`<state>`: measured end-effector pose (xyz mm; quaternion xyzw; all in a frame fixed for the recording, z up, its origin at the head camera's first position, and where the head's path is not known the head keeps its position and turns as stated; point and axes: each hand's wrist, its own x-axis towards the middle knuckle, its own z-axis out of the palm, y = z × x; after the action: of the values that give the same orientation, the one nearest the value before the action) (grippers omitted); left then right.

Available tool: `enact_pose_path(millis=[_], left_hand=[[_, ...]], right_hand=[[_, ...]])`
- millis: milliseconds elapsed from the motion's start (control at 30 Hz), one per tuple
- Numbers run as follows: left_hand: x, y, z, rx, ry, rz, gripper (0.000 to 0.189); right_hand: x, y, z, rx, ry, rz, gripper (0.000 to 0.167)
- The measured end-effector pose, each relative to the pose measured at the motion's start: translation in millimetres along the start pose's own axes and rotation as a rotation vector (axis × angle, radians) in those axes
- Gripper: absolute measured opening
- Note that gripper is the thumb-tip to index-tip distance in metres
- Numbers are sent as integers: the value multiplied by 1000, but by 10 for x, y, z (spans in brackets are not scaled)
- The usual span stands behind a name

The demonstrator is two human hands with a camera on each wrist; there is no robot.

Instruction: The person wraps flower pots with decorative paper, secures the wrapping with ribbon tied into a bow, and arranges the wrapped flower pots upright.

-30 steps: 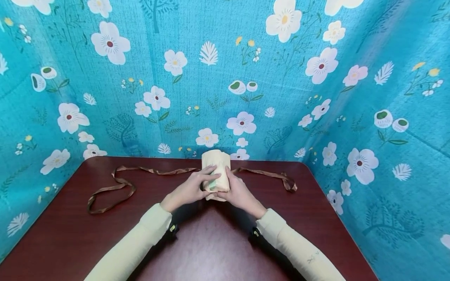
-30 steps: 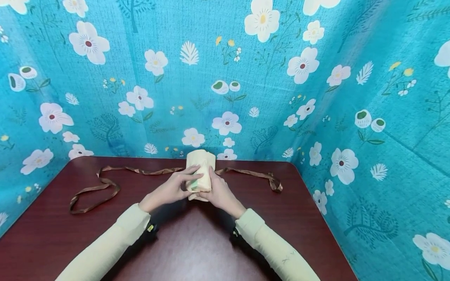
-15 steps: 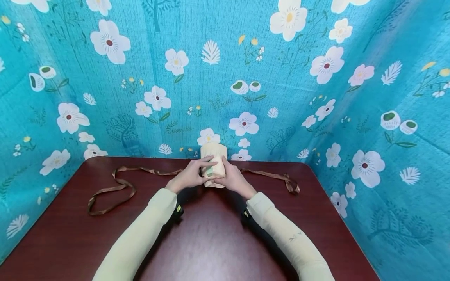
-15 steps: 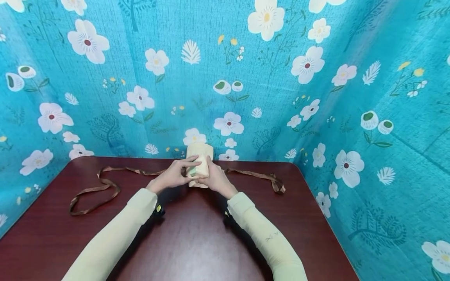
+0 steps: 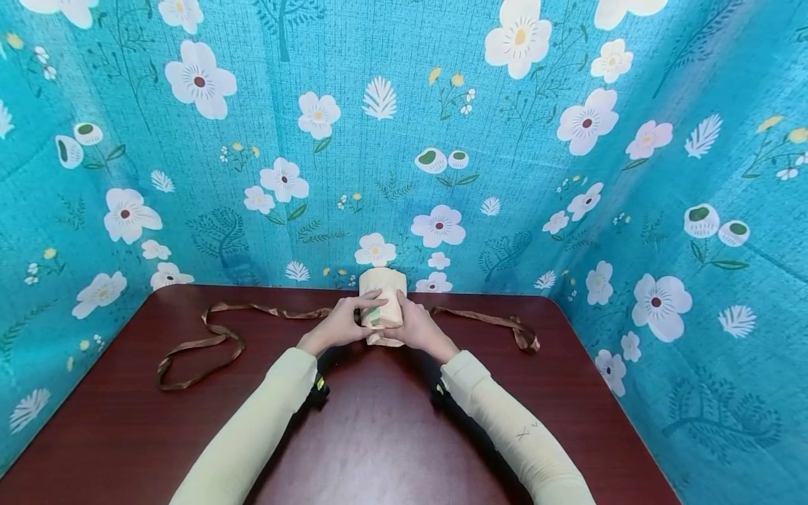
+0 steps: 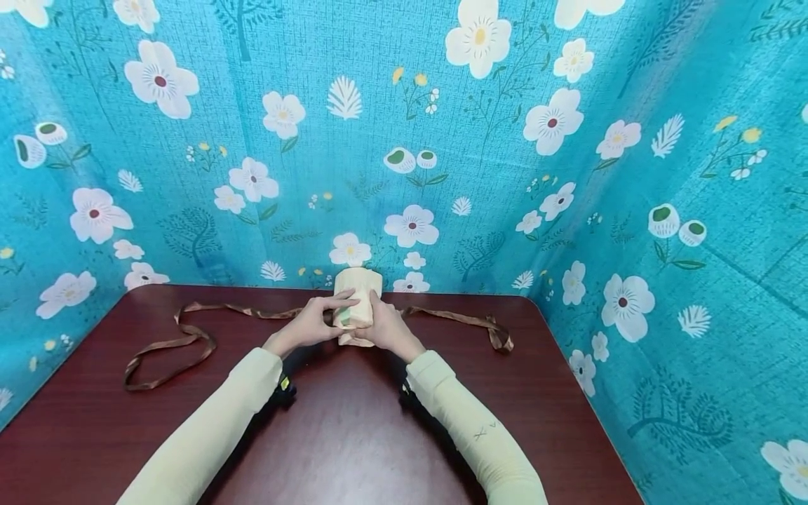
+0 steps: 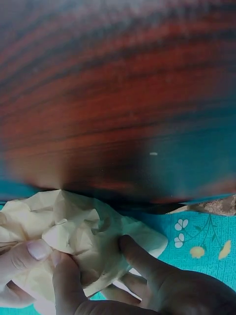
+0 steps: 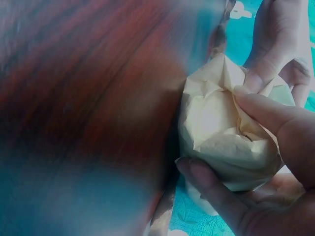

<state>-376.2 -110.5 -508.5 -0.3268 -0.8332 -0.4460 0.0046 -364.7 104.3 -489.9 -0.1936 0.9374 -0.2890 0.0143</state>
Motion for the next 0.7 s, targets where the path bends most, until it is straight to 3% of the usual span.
enact_pose_path(millis=[467, 700], left_hand=[[-239, 178, 70, 4, -29, -10, 61], [-471, 294, 103, -49, -23, 13, 62]], right_hand=[[-316, -66, 47, 6, -12, -32, 106], [-588, -241, 63, -13, -11, -67, 107]])
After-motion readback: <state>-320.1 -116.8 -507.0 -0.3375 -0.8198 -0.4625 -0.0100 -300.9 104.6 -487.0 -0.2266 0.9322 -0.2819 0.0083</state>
